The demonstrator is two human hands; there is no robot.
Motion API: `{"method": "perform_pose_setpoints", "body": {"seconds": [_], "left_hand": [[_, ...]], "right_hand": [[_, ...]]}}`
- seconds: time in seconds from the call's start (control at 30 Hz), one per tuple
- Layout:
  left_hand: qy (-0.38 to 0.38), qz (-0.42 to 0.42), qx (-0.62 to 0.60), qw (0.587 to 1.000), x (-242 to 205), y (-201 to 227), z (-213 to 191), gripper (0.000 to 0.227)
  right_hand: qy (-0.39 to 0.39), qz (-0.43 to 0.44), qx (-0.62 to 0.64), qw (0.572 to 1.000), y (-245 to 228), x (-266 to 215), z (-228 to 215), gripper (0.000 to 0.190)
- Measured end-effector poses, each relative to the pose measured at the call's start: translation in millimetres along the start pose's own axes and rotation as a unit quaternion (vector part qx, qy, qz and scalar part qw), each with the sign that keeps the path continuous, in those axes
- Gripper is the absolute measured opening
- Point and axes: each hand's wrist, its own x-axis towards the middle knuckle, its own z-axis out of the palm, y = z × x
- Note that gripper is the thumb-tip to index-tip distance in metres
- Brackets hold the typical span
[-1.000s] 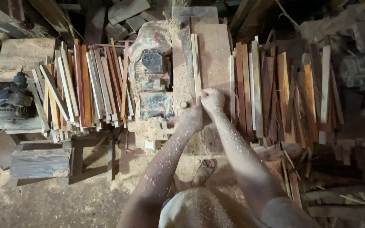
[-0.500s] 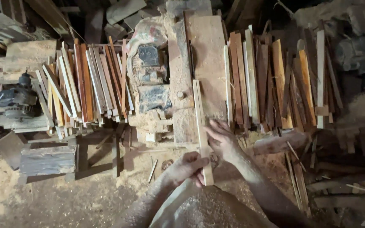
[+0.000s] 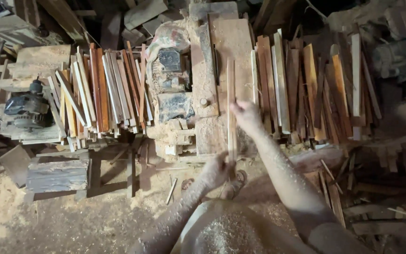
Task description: Feeding thin wood strips into a woodworking machine for processing.
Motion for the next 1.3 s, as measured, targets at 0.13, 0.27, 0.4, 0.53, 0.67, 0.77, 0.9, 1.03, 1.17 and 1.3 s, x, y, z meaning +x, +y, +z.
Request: {"method": "perform_pose_setpoints", "body": {"seconds": [0.13, 0.27, 0.4, 0.53, 0.67, 0.77, 0.9, 1.03, 1.17, 1.3], "left_hand": [[-0.090, -0.111, -0.090, 0.986, 29, -103, 113, 0.060], [-0.124, -0.136, 0.009, 0.983, 11, -94, 96, 0.068], [-0.166, -0.154, 0.142, 0.964, 3, -80, 70, 0.091], [-0.191, -0.160, 0.230, 0.941, 7, -62, 51, 0.110], [-0.168, -0.141, 0.239, 0.946, 14, -53, 46, 0.107], [-0.120, -0.105, 0.275, 0.948, 13, -39, 42, 0.092], [-0.007, -0.060, 0.336, 0.940, 37, -92, 86, 0.085], [0.121, -0.019, 0.394, 0.911, 45, -77, 68, 0.088], [-0.001, -0.004, 0.384, 0.923, 62, -24, 5, 0.095], [-0.072, -0.058, 0.291, 0.952, 84, -23, -10, 0.116]], "right_hand": [[-0.012, 0.048, -0.086, 0.995, -20, -42, 12, 0.037], [-0.016, 0.045, -0.140, 0.989, 11, -26, 36, 0.040], [-0.008, 0.030, -0.173, 0.984, 34, -4, 50, 0.039], [-0.026, 0.075, -0.152, 0.985, 20, 1, 44, 0.039], [-0.008, 0.056, -0.163, 0.985, 46, 22, 57, 0.038], [0.001, 0.033, -0.167, 0.985, 45, 27, 60, 0.036], [0.004, 0.026, -0.165, 0.986, 46, 38, 61, 0.034], [0.018, 0.013, -0.158, 0.987, 31, 49, 61, 0.034], [0.022, 0.008, -0.169, 0.985, 25, 73, 65, 0.037], [0.021, -0.015, -0.184, 0.983, 52, 80, 68, 0.033]]}}
